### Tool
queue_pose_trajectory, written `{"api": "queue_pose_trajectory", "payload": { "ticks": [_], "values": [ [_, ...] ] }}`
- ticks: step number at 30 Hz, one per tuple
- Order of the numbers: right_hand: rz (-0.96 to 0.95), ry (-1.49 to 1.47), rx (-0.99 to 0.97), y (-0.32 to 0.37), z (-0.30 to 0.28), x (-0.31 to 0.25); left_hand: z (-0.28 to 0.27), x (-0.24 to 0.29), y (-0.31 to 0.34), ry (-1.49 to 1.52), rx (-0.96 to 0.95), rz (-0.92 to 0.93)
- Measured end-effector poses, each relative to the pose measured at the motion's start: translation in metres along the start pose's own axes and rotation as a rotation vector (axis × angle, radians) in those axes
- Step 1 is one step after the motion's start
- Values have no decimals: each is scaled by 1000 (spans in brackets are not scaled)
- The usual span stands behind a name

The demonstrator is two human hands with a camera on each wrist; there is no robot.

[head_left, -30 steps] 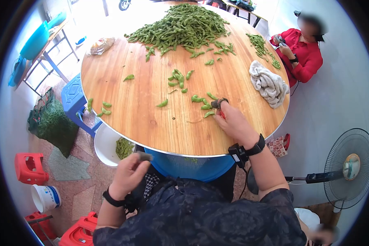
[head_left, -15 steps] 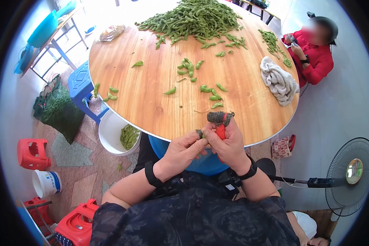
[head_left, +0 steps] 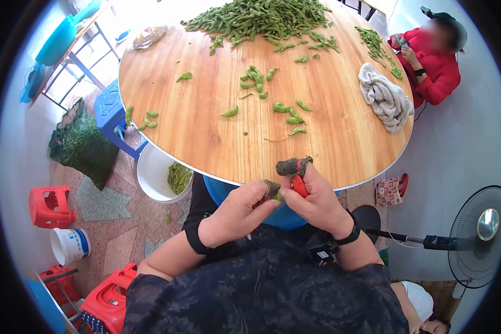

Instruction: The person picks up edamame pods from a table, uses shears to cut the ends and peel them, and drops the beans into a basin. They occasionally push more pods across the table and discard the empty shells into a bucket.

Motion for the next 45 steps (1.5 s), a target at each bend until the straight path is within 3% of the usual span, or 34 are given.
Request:
{"api": "queue_pose_trajectory", "payload": {
  "ticks": [2,4,5,7,10,13,18,22,24,28,30,31,33,34,35,36,39,40,42,43,44,45],
  "values": [
    [-55,48,-26,2,1,-8,25,-25,10,419,-257,-273],
    [123,76,-33,5,-2,6,24,-29,12,519,-259,-343],
    [124,70,-37,5,-2,2,24,-32,15,619,-260,-410],
    [280,-39,-47,9,0,7,20,-37,15,601,-255,-463],
    [125,52,-148,9,14,4,17,-40,16,576,-240,-546],
    [79,119,-232,14,19,19,21,-46,19,485,-304,-508],
    [33,288,-261,16,21,11,12,-30,12,242,-242,-269],
    [-12,409,-261,17,26,2,6,-19,12,16,-220,-189],
    [2,418,-265,17,27,3,-4,10,8,-187,-63,121],
    [-62,386,-263,20,31,5,-2,1,14,-101,-109,79],
    [-61,320,-257,22,32,10,24,-33,28,379,-394,-394],
    [-60,255,-254,23,33,11,24,-36,29,379,-396,-396],
    [-115,175,-244,20,36,7,38,-42,37,797,-500,-578],
    [-171,98,-230,19,35,1,38,-41,36,797,-503,-580],
    [-171,98,-227,19,33,2,43,-36,38,1022,-530,-646],
    [-225,189,-280,21,35,1,47,-30,40,1248,-553,-708],
    [-374,432,-401,23,34,-12,52,-22,36,1349,-619,-683],
    [-461,584,-468,27,38,-19,51,-20,34,1350,-626,-684],
    [-390,584,-494,23,30,-20,40,-28,20,731,-587,-500],
    [-273,483,-472,21,21,-11,36,-25,15,514,-537,-382],
    [-156,382,-447,20,14,-3,41,-22,14,518,-543,-378],
    [-96,236,-401,19,10,-1,26,-5,0,264,-354,-113]
  ]
}}
Point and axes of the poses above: each hand's wrist, its own y-axis away from the middle knuckle, its own z-axis out of the palm, x = y × z, the point moved 9 cm from there along -y, towards the middle knuckle, and after that the axes turned 12 degrees about -y, right-handed, at the moved point
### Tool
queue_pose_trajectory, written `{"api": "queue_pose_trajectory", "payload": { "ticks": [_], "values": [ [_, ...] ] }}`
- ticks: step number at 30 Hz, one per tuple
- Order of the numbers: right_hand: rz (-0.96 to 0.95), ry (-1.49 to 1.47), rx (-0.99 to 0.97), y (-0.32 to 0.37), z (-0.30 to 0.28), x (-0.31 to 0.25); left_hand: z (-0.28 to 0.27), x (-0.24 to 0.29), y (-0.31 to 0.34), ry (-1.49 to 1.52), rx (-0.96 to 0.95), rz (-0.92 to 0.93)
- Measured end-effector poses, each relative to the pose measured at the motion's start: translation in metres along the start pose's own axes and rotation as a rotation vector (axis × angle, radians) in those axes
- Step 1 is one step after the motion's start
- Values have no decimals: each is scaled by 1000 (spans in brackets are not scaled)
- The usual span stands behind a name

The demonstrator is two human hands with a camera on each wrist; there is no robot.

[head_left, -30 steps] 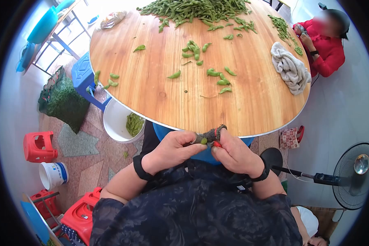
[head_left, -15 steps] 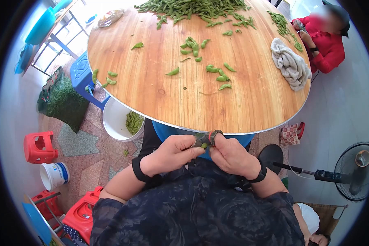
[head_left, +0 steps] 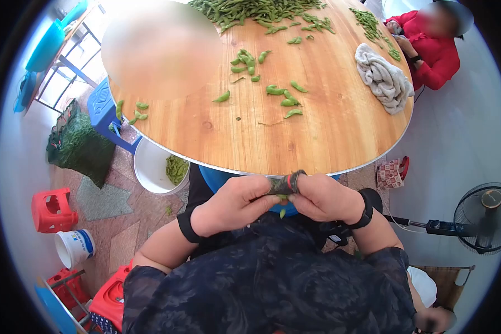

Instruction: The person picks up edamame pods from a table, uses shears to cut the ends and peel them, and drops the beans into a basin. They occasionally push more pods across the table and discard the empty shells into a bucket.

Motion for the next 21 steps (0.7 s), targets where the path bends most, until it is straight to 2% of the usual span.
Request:
{"api": "queue_pose_trajectory", "payload": {
  "ticks": [1,3,5,6,7,8,10,11,12,13,14,15,16,17,19,21],
  "values": [
    [1,7,4,0,-1,-3,-11,28,2,-289,179,240],
    [126,81,-1,-1,-4,3,-17,32,7,-402,161,208],
    [159,156,49,0,-12,2,-30,25,18,-357,238,119],
    [196,219,97,1,-20,3,-45,28,29,-339,337,117],
    [189,232,103,-1,-28,5,-62,21,43,-385,385,52],
    [171,344,193,0,-47,8,-80,7,60,-450,459,-29],
    [176,516,319,-7,-77,10,-119,-20,94,-643,620,-288],
    [170,521,323,-15,-85,10,-137,-39,113,-716,714,-332],
    [178,579,359,-23,-95,10,-151,-53,131,-790,749,-402],
    [186,637,395,-31,-103,11,-157,-61,143,-793,755,-393],
    [72,672,418,-39,-103,10,-165,-70,158,-848,812,-460],
    [65,678,421,-47,-105,15,-171,-72,170,-902,869,-530],
    [53,739,393,-56,-102,18,-173,-78,176,-876,841,-586],
    [43,799,363,-61,-99,20,-173,-78,177,-875,846,-582],
    [43,780,338,-63,-101,25,-164,-65,170,-644,879,-435],
    [43,760,301,-66,-97,23,-149,-46,150,-569,855,-294]
  ]
}}
Point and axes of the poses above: each hand's wrist, its own y-axis away from the middle knuckle, its own z-axis out of the palm, x = y × z, the point moved 9 cm from there along -y, towards the middle knuckle, and after that the axes turned 12 degrees about -y, right-handed, at the moved point
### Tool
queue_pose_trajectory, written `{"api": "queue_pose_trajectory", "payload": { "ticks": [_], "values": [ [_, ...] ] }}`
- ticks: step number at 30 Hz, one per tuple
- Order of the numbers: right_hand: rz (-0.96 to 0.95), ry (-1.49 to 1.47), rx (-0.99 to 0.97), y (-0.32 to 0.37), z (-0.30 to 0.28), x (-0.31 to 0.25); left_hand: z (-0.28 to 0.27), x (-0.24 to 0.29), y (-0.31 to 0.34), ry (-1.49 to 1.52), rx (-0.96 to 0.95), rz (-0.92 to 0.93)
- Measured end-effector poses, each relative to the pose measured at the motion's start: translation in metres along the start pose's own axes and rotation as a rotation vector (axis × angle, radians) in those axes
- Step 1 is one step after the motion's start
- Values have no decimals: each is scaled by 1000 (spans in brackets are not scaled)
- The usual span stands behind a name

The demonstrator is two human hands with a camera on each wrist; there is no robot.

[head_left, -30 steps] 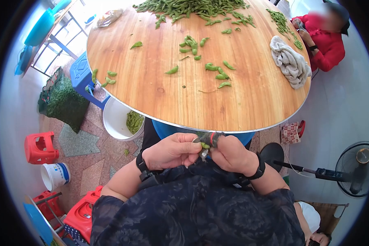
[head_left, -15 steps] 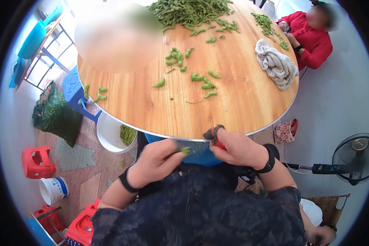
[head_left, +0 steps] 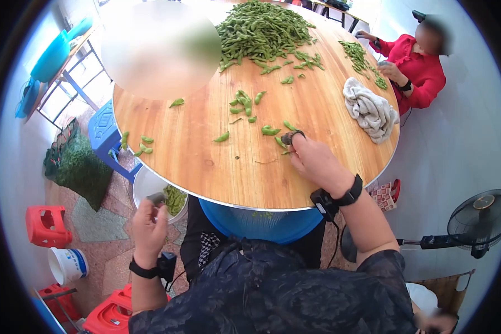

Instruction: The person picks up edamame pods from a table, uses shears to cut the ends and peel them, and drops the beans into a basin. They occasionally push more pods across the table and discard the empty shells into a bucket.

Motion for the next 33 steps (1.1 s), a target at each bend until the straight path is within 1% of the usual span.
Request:
{"api": "queue_pose_trajectory", "payload": {
  "ticks": [2,3,4,6,7,8,9,10,12,13,14,16,17,18,19,20,21,22,23,24,25,26,28,29,30,31,33],
  "values": [
    [45,-121,2,9,-5,-16,14,50,-5,65,-57,199],
    [-21,-152,3,14,-8,-35,26,69,-9,122,-132,245],
    [-23,-161,-8,18,-8,-48,38,90,-12,177,-207,291],
    [-92,-176,-154,27,0,-80,61,122,-15,230,-409,180],
    [-144,-125,-210,31,0,-96,67,144,-17,185,-361,351],
    [-137,-133,-215,34,-4,-104,73,162,-14,144,-314,524],
    [-153,-150,-271,39,-3,-111,81,172,-11,107,-373,568],
    [-171,-164,-324,43,-1,-117,88,173,-9,109,-380,565],
    [-193,-155,-357,49,-2,-120,112,172,1,138,-482,620],
    [-221,-143,-387,53,-1,-121,113,173,4,239,-489,629],
    [-220,-147,-387,55,-1,-119,112,172,5,237,-493,627],
    [-148,-318,-483,60,7,-113,145,148,35,668,-1201,35],
    [-153,-323,-485,62,14,-110,150,143,47,882,-1296,-91],
    [-127,-555,-330,59,10,-103,149,142,50,877,-1291,-94],
    [-101,-783,-170,57,4,-95,147,138,44,929,-1187,-159],
    [-110,-786,-169,58,8,-95,145,132,37,979,-1081,-222],
    [131,-874,-132,59,16,-75,146,123,31,935,-998,-274],
    [375,-953,-96,65,26,-56,147,121,30,935,-989,-274],
    [405,-1089,-103,68,34,-58,144,117,25,969,-899,-275],
    [401,-1091,-109,71,39,-61,140,114,20,1001,-810,-278],
    [466,-1182,-162,76,50,-62,138,114,17,962,-782,-245],
    [536,-1273,-213,81,61,-65,140,113,19,958,-783,-251],
    [521,-1300,-195,80,63,-72,137,111,17,740,-666,-107],
    [488,-1220,-164,79,61,-71,138,112,19,735,-675,-108],
    [454,-1139,-134,78,58,-71,135,115,17,678,-629,-59],
    [459,-1144,-129,79,64,-69,131,117,16,622,-583,-9],
    [259,-996,-14,76,59,-70,130,118,16,575,-573,17]
  ]
}}
Point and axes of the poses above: each hand's wrist, its own y-axis away from the middle knuckle, its own z-axis out of the palm, x = y × z, the point moved 9 cm from there along -y, towards the middle knuckle, and after that the axes turned 12 degrees about -y, right-handed, at the moved point
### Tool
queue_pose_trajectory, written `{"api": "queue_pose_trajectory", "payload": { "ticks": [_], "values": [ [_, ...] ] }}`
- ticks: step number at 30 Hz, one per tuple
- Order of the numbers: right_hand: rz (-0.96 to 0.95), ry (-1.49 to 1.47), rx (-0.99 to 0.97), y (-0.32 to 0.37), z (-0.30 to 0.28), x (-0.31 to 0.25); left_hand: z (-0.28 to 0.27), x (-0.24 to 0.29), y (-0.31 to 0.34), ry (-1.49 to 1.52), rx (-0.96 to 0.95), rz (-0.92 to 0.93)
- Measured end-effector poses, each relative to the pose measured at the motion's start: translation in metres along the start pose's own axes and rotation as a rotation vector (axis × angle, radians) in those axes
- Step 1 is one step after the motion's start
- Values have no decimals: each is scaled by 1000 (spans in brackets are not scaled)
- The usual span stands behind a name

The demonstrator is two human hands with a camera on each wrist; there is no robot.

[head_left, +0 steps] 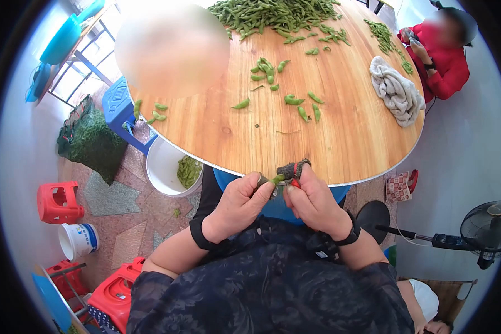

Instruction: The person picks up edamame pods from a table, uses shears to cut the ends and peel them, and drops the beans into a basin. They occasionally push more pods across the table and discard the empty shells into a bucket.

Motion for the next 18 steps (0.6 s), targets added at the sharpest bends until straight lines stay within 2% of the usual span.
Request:
{"api": "queue_pose_trajectory", "payload": {
  "ticks": [4,6,8,10,13,15,16,18],
  "values": [
    [-29,45,-12,-1,1,-3,-2,2,1,-177,62,95],
    [71,50,-21,-1,1,-1,-3,6,2,-216,80,106],
    [81,30,-27,0,2,4,-4,12,3,-255,92,119],
    [90,10,-31,0,2,6,-6,29,5,-405,144,243],
    [169,-42,-57,-1,2,4,-7,24,4,-415,155,219],
    [446,-319,-120,8,10,17,-5,15,1,-337,124,155],
    [449,-322,-118,9,10,20,-3,8,0,-258,95,93],
    [295,-238,-81,5,7,17,-3,7,0,-298,94,96]
  ]
}}
Point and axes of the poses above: each hand's wrist, its own y-axis away from the middle knuckle, its own z-axis out of the palm, x = y × z, the point moved 9 cm from there along -y, towards the middle knuckle, and after that the axes turned 12 degrees about -y, right-handed, at the moved point
